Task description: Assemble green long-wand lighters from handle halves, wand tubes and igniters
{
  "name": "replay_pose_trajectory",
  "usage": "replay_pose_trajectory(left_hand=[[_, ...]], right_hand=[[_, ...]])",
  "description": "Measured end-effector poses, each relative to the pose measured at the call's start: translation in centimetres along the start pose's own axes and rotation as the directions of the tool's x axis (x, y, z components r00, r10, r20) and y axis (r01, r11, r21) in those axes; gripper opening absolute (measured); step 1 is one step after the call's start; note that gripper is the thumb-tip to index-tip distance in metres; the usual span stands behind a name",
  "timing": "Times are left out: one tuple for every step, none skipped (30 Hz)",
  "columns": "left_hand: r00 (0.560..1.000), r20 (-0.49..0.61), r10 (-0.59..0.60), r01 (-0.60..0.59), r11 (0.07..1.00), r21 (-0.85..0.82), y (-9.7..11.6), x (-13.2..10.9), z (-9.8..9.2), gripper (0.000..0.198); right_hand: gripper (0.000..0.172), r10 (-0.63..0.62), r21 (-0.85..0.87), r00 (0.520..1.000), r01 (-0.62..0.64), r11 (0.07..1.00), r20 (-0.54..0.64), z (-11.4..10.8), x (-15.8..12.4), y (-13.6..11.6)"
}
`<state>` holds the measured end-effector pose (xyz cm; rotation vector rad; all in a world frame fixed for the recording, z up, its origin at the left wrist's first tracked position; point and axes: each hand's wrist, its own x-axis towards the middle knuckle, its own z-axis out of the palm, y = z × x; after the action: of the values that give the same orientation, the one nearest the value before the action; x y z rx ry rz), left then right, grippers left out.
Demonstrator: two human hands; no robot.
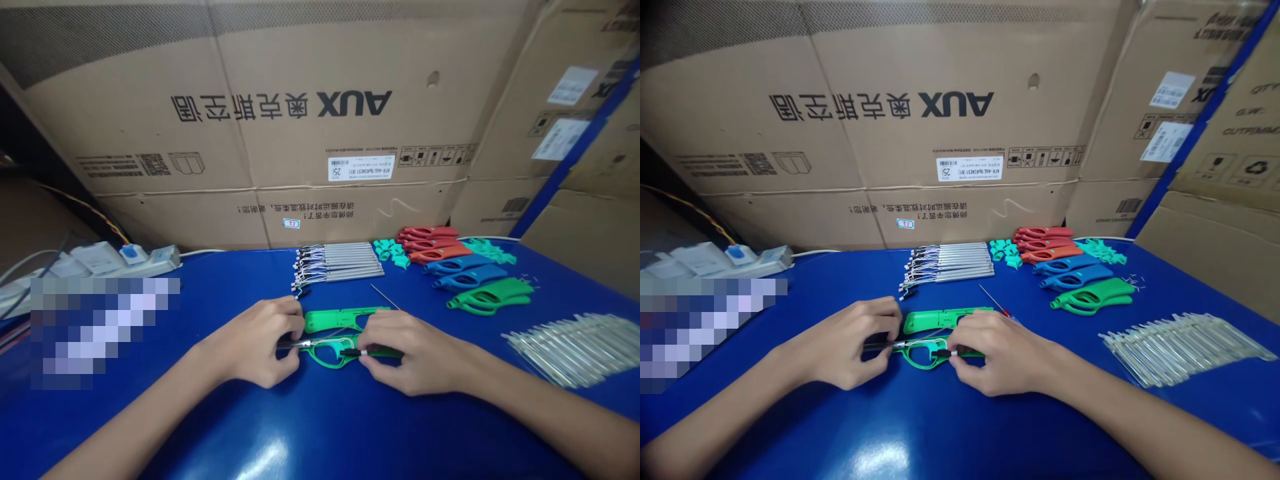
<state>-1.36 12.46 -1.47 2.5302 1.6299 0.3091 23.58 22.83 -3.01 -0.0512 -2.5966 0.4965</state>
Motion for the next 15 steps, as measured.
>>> replay_pose_trajectory(left_hand=[[1.000,0.002,0.001,-0.001,1.000,0.002,-0.01,0.02,0.03,0.006],[1.000,0.002,0.001,-0.001,1.000,0.006,-0.01,0.05,0.03,0.006],[1.000,-0.001,0.002,-0.002,1.000,0.014,0.00,0.10,0.02,0.006],[1.000,-0.004,0.003,-0.002,1.000,0.025,0.01,0.15,-0.02,0.006],[1.000,-0.007,0.005,-0.004,0.999,0.035,0.02,0.20,-0.07,0.006],[1.000,-0.008,0.009,-0.009,0.999,0.044,0.04,0.26,-0.13,0.007],[1.000,-0.010,0.016,-0.015,0.999,0.049,0.05,0.31,-0.19,0.007],[1.000,-0.014,0.022,-0.021,0.999,0.050,0.07,0.35,-0.25,0.008],[0.999,-0.021,0.026,-0.025,0.998,0.051,0.08,0.38,-0.29,0.008],[0.999,-0.029,0.029,-0.027,0.998,0.052,0.08,0.40,-0.33,0.009],[0.999,-0.038,0.031,-0.029,0.998,0.054,0.08,0.41,-0.35,0.009],[0.999,-0.043,0.030,-0.028,0.998,0.056,0.07,0.41,-0.37,0.009],[0.999,-0.045,0.029,-0.027,0.998,0.059,0.05,0.40,-0.37,0.009],[0.999,-0.045,0.028,-0.025,0.998,0.061,0.04,0.39,-0.37,0.009],[0.999,-0.043,0.026,-0.023,0.998,0.065,0.02,0.39,-0.37,0.009]], right_hand=[[0.008,0.003,-0.002,1.000,-0.003,1.000,0.005,-0.02,0.00,0.00],[0.008,0.007,-0.004,1.000,-0.007,1.000,0.010,-0.04,0.00,0.01],[0.008,0.010,-0.006,1.000,-0.010,1.000,0.015,-0.05,0.00,0.03],[0.008,0.012,-0.007,1.000,-0.012,1.000,0.016,-0.04,0.01,0.07],[0.008,0.011,-0.008,1.000,-0.011,1.000,0.012,-0.03,0.01,0.12],[0.009,0.011,-0.012,1.000,-0.011,1.000,0.006,-0.01,0.00,0.17],[0.009,0.012,-0.016,1.000,-0.012,1.000,-0.003,0.03,0.00,0.23],[0.009,0.016,-0.021,1.000,-0.016,1.000,-0.012,0.07,-0.02,0.29],[0.010,0.020,-0.024,1.000,-0.021,0.999,-0.019,0.11,-0.04,0.35],[0.010,0.026,-0.027,0.999,-0.026,0.999,-0.023,0.15,-0.06,0.40],[0.010,0.030,-0.027,0.999,-0.031,0.999,-0.025,0.19,-0.09,0.44],[0.010,0.033,-0.027,0.999,-0.034,0.999,-0.028,0.23,-0.12,0.48],[0.010,0.035,-0.026,0.999,-0.036,0.999,-0.030,0.26,-0.15,0.50],[0.010,0.038,-0.026,0.999,-0.039,0.999,-0.031,0.29,-0.18,0.51],[0.010,0.041,-0.027,0.999,-0.042,0.999,-0.034,0.30,-0.20,0.52]])
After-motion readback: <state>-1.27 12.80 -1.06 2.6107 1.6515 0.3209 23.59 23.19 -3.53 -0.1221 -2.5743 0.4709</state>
